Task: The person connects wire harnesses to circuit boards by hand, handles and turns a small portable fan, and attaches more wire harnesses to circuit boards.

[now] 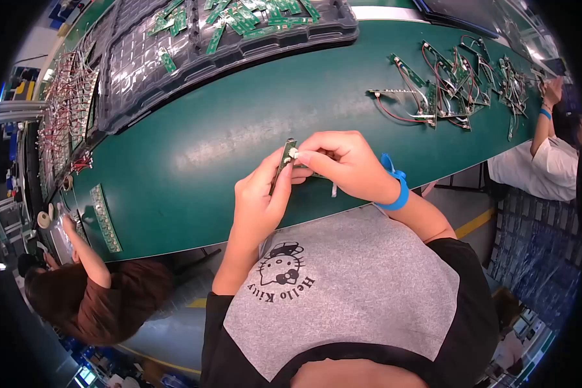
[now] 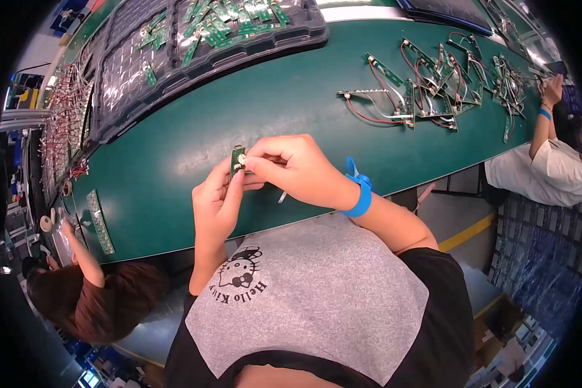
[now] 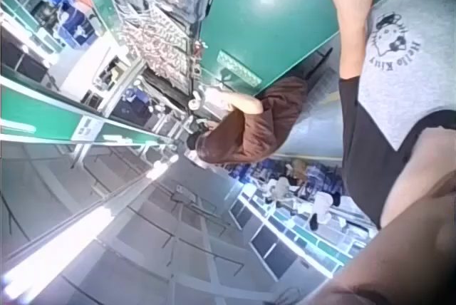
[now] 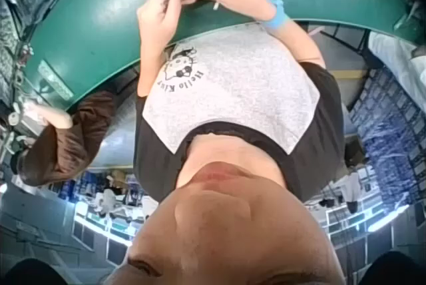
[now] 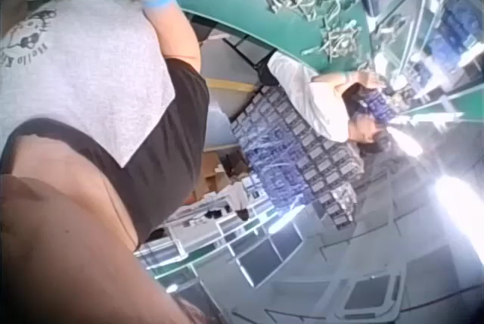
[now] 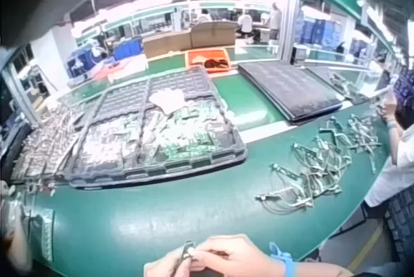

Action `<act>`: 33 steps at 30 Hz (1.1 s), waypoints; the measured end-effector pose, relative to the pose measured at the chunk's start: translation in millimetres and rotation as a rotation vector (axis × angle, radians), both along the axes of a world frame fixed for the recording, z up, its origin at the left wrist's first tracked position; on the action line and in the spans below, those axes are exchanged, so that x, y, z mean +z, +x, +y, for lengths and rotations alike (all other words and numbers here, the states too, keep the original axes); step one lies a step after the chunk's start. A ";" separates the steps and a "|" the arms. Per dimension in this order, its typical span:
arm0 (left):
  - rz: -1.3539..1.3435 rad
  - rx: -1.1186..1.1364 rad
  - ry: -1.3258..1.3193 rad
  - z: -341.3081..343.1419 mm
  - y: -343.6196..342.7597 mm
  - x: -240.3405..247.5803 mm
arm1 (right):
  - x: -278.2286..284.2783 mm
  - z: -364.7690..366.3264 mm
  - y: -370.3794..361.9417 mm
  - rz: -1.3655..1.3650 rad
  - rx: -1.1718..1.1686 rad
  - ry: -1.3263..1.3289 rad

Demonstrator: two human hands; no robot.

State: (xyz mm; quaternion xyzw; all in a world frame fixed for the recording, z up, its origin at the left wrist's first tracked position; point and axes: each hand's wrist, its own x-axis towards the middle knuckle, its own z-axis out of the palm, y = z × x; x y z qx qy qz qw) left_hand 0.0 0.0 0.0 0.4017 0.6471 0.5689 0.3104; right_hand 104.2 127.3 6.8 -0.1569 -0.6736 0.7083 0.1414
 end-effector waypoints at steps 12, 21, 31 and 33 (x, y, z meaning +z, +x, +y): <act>0.562 -0.012 -0.109 2.9 0.0 -5.2 | -7.0 1.0 -6.2 -0.095 -0.063 0.179; 0.156 0.003 -0.095 5.4 0.9 -11.9 | -4.0 5.5 -6.6 -0.193 0.021 0.145; -0.095 -0.016 -0.151 0.4 -0.4 -17.2 | -7.1 2.2 -5.7 -0.201 0.063 -0.054; -0.139 -0.034 -0.153 0.6 -0.8 -17.6 | -9.2 4.1 -4.2 -0.222 0.082 -0.066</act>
